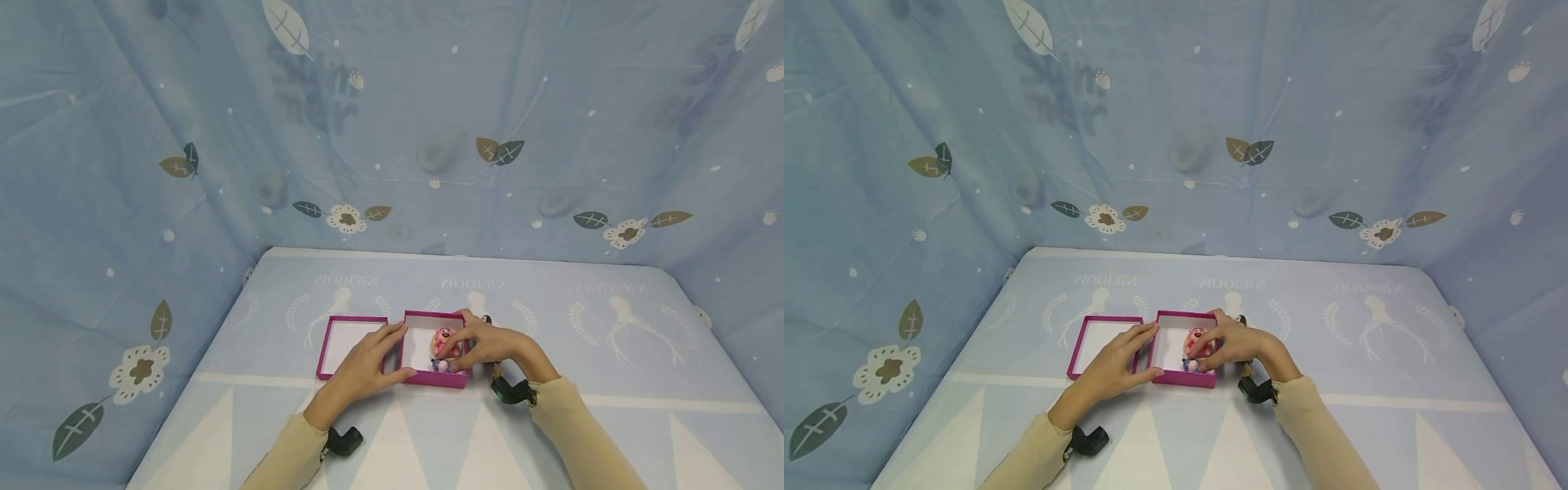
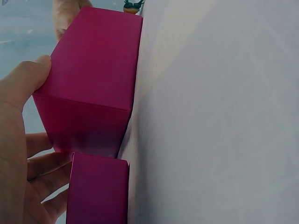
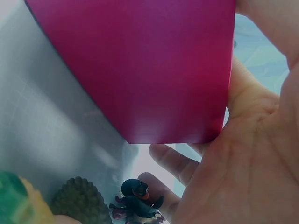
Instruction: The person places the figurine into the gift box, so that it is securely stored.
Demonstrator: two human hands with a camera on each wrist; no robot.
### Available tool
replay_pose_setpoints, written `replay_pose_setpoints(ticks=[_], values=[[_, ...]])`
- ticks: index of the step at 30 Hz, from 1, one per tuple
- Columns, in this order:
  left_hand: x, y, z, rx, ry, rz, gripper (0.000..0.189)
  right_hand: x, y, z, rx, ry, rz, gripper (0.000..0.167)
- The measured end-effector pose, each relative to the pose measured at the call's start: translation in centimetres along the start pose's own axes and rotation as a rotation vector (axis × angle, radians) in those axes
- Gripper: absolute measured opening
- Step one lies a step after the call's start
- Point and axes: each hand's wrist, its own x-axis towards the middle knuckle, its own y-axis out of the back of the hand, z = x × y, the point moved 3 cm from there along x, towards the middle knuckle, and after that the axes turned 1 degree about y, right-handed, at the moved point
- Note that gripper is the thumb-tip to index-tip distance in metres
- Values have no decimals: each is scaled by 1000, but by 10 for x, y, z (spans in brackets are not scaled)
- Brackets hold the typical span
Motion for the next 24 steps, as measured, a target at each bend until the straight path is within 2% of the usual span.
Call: replay_pose_setpoints(ticks=[24], values=[[0, -1, -1, -3, 10, -5, 80, 0, 0, -1, -45, 8, 17, 17]])
